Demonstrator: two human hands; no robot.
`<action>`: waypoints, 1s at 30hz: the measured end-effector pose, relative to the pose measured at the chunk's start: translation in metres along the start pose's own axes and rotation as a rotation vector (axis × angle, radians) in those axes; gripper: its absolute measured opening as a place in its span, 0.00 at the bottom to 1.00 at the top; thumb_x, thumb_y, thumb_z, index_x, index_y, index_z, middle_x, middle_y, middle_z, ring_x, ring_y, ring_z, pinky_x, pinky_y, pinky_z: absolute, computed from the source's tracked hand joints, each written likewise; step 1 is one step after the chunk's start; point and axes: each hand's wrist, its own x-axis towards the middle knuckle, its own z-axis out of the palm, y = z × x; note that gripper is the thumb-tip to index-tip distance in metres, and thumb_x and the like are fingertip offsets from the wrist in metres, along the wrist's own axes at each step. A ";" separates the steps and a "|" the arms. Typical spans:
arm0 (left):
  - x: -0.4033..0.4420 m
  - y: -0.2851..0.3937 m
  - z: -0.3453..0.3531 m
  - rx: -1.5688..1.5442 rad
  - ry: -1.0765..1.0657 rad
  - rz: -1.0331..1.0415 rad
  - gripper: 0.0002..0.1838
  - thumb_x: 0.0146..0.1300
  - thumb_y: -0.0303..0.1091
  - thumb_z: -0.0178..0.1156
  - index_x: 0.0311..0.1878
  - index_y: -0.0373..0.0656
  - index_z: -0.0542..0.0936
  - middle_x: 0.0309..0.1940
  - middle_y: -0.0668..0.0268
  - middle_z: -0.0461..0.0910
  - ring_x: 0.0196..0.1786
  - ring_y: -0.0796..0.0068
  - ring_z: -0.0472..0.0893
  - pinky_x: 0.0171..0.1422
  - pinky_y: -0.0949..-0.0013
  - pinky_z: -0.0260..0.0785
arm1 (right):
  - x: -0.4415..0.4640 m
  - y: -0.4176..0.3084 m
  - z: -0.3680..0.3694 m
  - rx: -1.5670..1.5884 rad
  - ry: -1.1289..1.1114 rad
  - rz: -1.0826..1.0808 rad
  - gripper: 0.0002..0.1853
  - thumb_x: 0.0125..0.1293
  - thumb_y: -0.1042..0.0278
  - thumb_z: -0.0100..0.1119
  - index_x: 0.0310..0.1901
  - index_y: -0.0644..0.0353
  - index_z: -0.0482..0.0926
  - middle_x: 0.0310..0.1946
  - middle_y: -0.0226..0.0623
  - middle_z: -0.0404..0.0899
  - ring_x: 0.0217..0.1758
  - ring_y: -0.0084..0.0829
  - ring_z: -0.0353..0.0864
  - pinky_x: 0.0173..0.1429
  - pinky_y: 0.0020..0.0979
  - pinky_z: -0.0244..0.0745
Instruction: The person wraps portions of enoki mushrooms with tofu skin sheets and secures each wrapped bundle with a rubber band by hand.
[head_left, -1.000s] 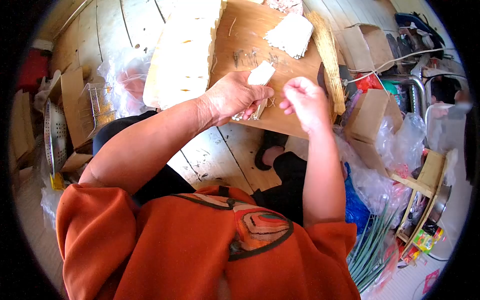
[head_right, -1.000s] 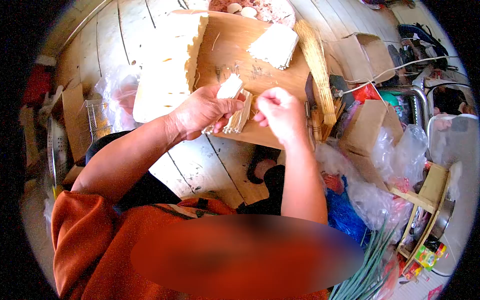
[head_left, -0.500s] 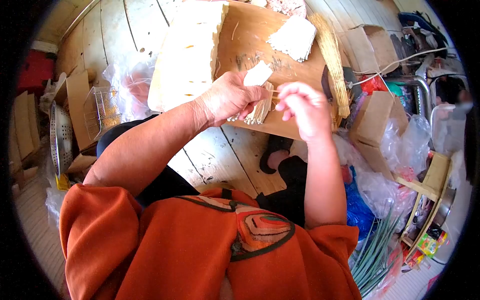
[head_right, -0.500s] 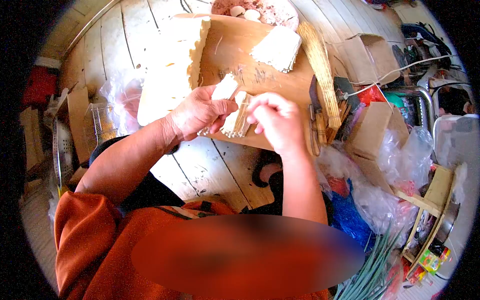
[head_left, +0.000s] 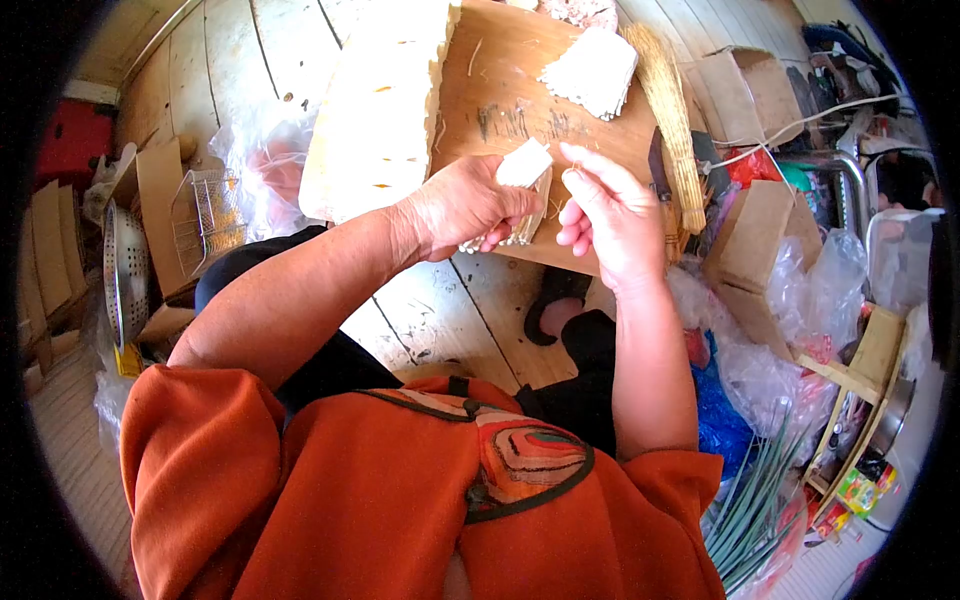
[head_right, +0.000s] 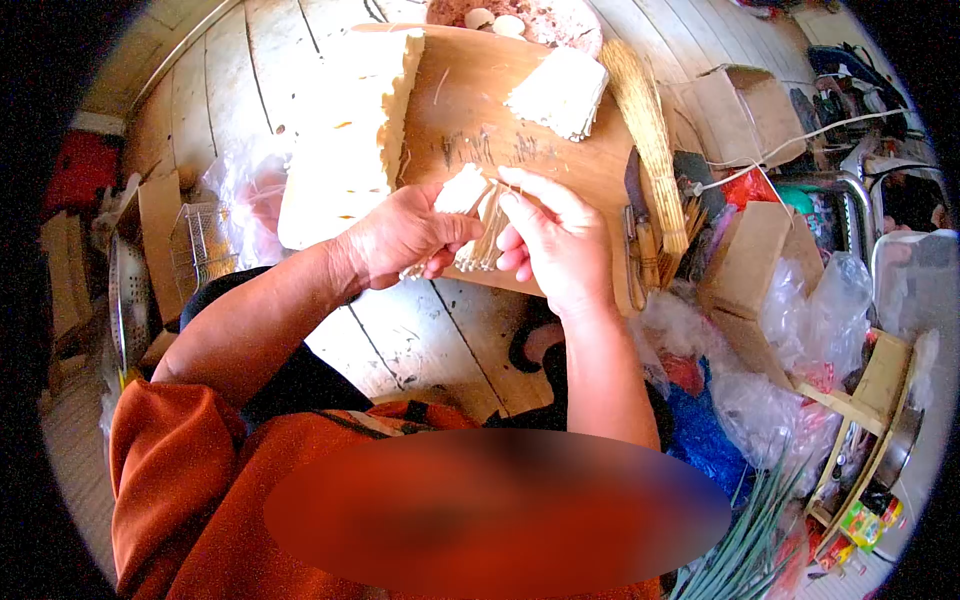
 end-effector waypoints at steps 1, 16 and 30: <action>0.001 -0.002 0.000 0.000 0.000 0.000 0.10 0.62 0.33 0.62 0.36 0.38 0.72 0.18 0.69 0.70 0.16 0.81 0.69 0.19 0.75 0.61 | 0.000 0.000 0.002 -0.072 0.032 -0.070 0.14 0.68 0.67 0.56 0.54 0.55 0.78 0.20 0.29 0.77 0.17 0.18 0.74 0.19 0.18 0.67; 0.005 -0.010 -0.002 -0.003 -0.076 -0.080 0.11 0.57 0.35 0.62 0.32 0.40 0.73 0.20 0.69 0.71 0.17 0.80 0.70 0.20 0.73 0.62 | 0.004 0.023 0.013 -0.494 0.138 -0.459 0.13 0.69 0.70 0.54 0.52 0.59 0.80 0.22 0.28 0.77 0.21 0.14 0.73 0.25 0.19 0.71; 0.000 0.001 0.001 0.374 -0.131 -0.024 0.11 0.63 0.36 0.60 0.41 0.39 0.74 0.20 0.68 0.72 0.19 0.81 0.71 0.22 0.75 0.65 | 0.009 0.020 0.000 -0.252 -0.139 -0.203 0.26 0.57 0.67 0.69 0.58 0.58 0.74 0.32 0.31 0.82 0.32 0.18 0.77 0.35 0.22 0.74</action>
